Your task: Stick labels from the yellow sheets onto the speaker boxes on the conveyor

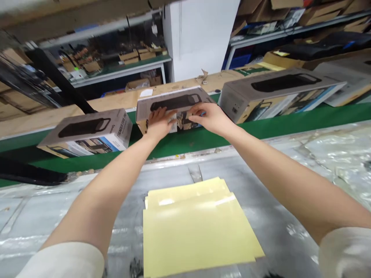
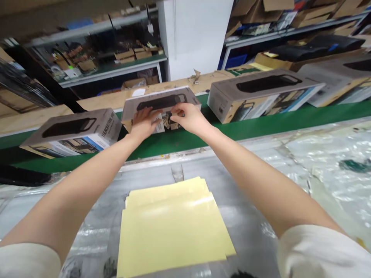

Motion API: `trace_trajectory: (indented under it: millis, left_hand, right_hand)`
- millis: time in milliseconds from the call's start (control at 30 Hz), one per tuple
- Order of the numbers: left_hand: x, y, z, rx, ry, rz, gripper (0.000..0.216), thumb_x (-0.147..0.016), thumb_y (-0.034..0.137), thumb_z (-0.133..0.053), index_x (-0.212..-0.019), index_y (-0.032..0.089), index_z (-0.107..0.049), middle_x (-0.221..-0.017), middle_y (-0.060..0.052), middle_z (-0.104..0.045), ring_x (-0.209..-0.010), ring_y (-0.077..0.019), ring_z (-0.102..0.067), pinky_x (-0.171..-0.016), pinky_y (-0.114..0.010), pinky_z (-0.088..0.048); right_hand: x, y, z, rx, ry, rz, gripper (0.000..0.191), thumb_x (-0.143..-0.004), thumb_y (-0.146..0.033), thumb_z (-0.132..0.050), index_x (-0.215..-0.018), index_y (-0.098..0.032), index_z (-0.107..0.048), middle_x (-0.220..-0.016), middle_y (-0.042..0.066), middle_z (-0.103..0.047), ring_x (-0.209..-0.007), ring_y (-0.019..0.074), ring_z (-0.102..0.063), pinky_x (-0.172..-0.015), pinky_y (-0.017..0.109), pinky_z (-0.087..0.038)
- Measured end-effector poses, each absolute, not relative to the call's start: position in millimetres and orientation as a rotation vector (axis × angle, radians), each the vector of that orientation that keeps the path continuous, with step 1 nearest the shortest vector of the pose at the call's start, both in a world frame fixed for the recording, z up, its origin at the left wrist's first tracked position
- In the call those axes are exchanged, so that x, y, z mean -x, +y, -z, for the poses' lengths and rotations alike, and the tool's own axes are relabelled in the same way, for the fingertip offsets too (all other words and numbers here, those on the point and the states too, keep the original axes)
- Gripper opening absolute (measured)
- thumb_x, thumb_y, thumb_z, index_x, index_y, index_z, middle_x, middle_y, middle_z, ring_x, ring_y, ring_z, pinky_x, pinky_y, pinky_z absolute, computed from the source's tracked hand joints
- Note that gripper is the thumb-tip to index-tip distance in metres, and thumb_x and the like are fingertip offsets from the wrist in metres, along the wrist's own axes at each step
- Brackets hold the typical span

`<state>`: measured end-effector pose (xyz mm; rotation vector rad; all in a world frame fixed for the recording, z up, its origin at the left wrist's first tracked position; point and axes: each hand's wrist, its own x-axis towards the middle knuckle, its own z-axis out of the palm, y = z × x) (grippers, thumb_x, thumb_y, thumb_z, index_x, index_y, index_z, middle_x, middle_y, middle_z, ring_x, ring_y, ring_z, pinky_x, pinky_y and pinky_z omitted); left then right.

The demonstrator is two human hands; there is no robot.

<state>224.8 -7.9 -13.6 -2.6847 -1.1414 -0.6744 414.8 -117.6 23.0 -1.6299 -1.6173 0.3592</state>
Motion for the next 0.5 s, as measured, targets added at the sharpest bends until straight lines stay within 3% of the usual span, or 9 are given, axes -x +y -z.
trace_trajectory:
  millis: [100,267,367,500]
  left_hand:
    - [-244,-13,13,2.643,-1.366,0.773,0.030,-0.103,0.042,-0.054,-0.120,0.024,-0.072,-0.135,-0.011,-0.062,-0.132,-0.0337,-0.050,-0.116,-0.053,-0.030]
    - [-245,-19,4,2.673,-1.364,0.681,0.023,-0.104,0.024,-0.052,-0.120,0.022,-0.068,-0.132,-0.009,-0.062,-0.132,-0.0325,-0.049,-0.116,-0.055,-0.031]
    - [-228,-10,-6,2.775,-1.271,0.523,0.041,-0.098,0.008,-0.052,-0.133,0.026,-0.063,-0.142,-0.006,-0.057,-0.137,-0.0297,-0.047,-0.117,-0.052,-0.034]
    - [-209,-19,-18,2.857,-1.235,0.290,0.074,-0.087,-0.002,-0.056,-0.154,0.028,-0.043,-0.162,-0.007,-0.039,-0.153,-0.0319,-0.028,-0.125,-0.062,-0.013]
  right_hand:
    - [-405,-215,-15,1.532,-1.700,-0.442,0.020,-0.090,-0.037,-0.069,-0.099,-0.020,-0.072,-0.104,0.007,-0.073,-0.099,0.0272,-0.068,-0.092,0.043,-0.054]
    - [-389,-343,6,1.623,-1.660,-0.569,0.021,-0.099,-0.043,-0.060,-0.102,-0.026,-0.071,-0.108,0.008,-0.073,-0.100,0.0266,-0.070,-0.084,0.039,-0.059]
    - [-377,-375,26,1.629,-1.701,-0.546,0.019,-0.101,-0.037,-0.058,-0.108,-0.026,-0.072,-0.108,0.009,-0.072,-0.103,0.0271,-0.068,-0.085,0.040,-0.059]
    - [-370,-384,42,1.578,-1.935,-0.538,0.026,-0.104,-0.025,-0.047,-0.106,-0.025,-0.073,-0.106,0.011,-0.070,-0.102,0.0278,-0.063,-0.084,0.043,-0.056]
